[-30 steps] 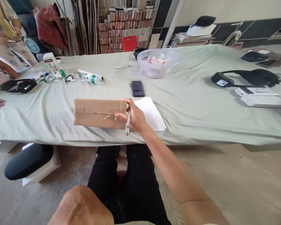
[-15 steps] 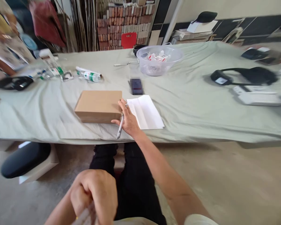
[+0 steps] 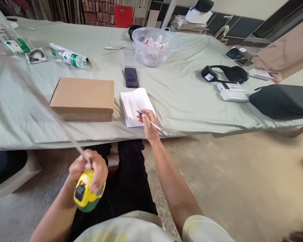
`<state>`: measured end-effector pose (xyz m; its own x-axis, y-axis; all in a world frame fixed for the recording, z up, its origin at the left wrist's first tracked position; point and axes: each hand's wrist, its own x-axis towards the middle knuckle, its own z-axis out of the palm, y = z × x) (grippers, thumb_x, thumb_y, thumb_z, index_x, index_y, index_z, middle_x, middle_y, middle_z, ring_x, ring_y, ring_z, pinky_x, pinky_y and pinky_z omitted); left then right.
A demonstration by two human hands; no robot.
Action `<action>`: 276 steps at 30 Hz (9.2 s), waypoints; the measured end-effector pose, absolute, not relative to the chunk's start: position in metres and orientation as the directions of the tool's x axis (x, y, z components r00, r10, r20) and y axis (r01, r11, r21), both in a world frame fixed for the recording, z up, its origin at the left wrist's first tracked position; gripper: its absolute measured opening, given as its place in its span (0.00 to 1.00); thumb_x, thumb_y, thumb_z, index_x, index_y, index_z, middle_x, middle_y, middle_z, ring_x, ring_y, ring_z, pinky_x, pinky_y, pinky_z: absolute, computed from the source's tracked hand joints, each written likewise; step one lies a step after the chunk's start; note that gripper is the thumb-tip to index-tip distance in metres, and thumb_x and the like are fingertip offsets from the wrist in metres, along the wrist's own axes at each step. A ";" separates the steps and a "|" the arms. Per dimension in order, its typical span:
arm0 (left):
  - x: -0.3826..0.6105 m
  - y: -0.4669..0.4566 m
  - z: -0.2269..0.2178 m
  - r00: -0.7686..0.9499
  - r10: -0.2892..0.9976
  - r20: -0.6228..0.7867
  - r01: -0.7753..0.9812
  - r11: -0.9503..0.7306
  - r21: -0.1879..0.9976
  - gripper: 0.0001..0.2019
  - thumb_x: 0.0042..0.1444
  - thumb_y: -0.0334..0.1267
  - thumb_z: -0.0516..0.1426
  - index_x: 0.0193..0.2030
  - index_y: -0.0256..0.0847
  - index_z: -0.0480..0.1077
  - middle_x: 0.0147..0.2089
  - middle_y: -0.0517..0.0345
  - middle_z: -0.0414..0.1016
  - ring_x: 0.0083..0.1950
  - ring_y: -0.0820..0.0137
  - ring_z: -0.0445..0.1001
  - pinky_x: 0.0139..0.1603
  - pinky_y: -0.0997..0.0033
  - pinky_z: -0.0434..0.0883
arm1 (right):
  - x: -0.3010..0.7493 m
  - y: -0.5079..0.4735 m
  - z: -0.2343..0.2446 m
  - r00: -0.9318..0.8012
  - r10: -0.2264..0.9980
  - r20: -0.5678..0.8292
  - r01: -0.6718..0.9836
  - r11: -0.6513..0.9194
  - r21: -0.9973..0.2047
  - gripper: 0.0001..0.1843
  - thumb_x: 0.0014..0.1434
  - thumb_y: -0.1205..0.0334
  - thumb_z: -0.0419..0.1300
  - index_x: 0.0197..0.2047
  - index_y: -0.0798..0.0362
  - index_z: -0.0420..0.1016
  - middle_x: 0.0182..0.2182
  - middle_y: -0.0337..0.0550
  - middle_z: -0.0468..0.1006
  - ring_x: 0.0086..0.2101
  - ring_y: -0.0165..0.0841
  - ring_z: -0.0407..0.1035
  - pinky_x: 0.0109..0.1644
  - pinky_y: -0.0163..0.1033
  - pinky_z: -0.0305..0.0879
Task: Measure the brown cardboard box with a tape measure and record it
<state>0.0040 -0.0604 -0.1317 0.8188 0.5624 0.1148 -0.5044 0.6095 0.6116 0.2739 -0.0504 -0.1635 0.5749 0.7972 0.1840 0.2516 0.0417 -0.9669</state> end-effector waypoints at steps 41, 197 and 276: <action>0.103 -0.037 -0.159 0.433 0.828 -0.356 -0.033 0.409 0.912 0.04 0.48 0.37 0.54 0.25 0.42 0.64 0.46 0.55 0.78 0.50 0.58 0.75 0.39 0.67 0.74 | 0.253 -0.055 -0.178 0.357 0.882 0.309 0.588 0.045 -0.808 0.05 0.56 0.59 0.54 0.30 0.49 0.65 0.25 0.37 0.71 0.28 0.32 0.66 0.33 0.37 0.63; 0.009 -0.078 -0.145 0.511 0.760 -0.403 -0.164 0.545 0.822 0.08 0.57 0.42 0.56 0.31 0.40 0.66 0.32 0.52 0.79 0.28 0.67 0.75 0.31 0.70 0.70 | 0.242 -0.065 -0.165 0.598 0.606 0.525 0.480 0.253 -0.840 0.11 0.66 0.55 0.51 0.46 0.49 0.69 0.31 0.39 0.76 0.32 0.33 0.72 0.38 0.42 0.71; 0.015 -0.081 -0.086 0.418 0.739 -0.528 -0.302 0.661 0.686 0.06 0.50 0.38 0.58 0.32 0.38 0.66 0.29 0.50 0.80 0.23 0.67 0.75 0.25 0.70 0.71 | 0.161 0.003 -0.123 0.316 0.781 0.539 0.537 0.321 -0.780 0.23 0.63 0.59 0.51 0.60 0.53 0.54 0.65 0.61 0.58 0.67 0.43 0.52 0.65 0.56 0.59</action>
